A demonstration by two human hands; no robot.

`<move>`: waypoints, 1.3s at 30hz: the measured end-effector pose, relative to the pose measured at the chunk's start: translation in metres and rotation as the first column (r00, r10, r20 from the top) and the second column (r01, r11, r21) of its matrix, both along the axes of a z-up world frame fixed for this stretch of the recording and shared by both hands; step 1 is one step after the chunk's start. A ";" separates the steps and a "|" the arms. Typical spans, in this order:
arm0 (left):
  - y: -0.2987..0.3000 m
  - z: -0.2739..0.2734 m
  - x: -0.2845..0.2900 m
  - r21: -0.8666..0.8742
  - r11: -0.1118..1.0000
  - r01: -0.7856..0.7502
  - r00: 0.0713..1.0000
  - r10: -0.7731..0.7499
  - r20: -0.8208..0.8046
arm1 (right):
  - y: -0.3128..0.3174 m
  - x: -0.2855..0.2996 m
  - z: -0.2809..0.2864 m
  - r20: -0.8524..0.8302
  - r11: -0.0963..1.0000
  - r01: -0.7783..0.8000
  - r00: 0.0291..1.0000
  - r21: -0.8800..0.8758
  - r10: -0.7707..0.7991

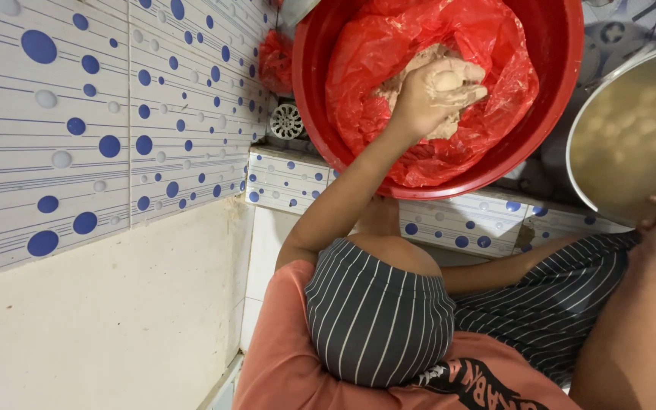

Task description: Forming dough balls by squeezing them through the hand and scooping them into a pot of water using a spoon.

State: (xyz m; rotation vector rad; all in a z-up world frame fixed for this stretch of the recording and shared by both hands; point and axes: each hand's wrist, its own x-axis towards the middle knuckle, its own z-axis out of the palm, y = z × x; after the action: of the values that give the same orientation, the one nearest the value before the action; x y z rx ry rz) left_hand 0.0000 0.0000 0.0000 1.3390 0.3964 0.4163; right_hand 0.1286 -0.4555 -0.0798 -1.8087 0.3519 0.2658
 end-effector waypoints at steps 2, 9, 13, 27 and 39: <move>0.001 -0.025 0.005 0.053 0.998 -0.017 0.997 0.020 -0.069 | 0.001 0.000 0.001 -0.029 0.998 0.064 0.998 0.009 -0.064; 0.005 -0.068 0.029 -0.906 0.412 0.099 0.987 0.075 0.142 | -0.006 0.021 -0.009 -0.029 0.999 -0.040 0.999 0.024 0.041; 0.008 -0.011 0.007 -0.140 0.989 0.036 0.967 -0.070 -0.247 | 0.081 -0.017 0.089 0.046 0.981 -0.193 0.980 0.012 0.193; 0.001 -0.005 0.012 0.049 0.993 0.106 0.989 -0.111 0.096 | 0.224 -0.074 0.214 0.472 0.474 -0.368 0.101 -0.800 0.876; 0.000 -0.021 0.026 -0.052 0.997 0.064 0.972 -0.075 -0.224 | 0.243 -0.082 0.179 0.314 0.319 -0.049 0.088 -0.947 0.945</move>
State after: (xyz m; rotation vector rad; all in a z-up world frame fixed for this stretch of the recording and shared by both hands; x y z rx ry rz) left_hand 0.0261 -0.0002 -0.0209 1.3567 0.5426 0.1955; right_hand 0.0470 -0.2125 0.0996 -2.5425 -1.4994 -0.5061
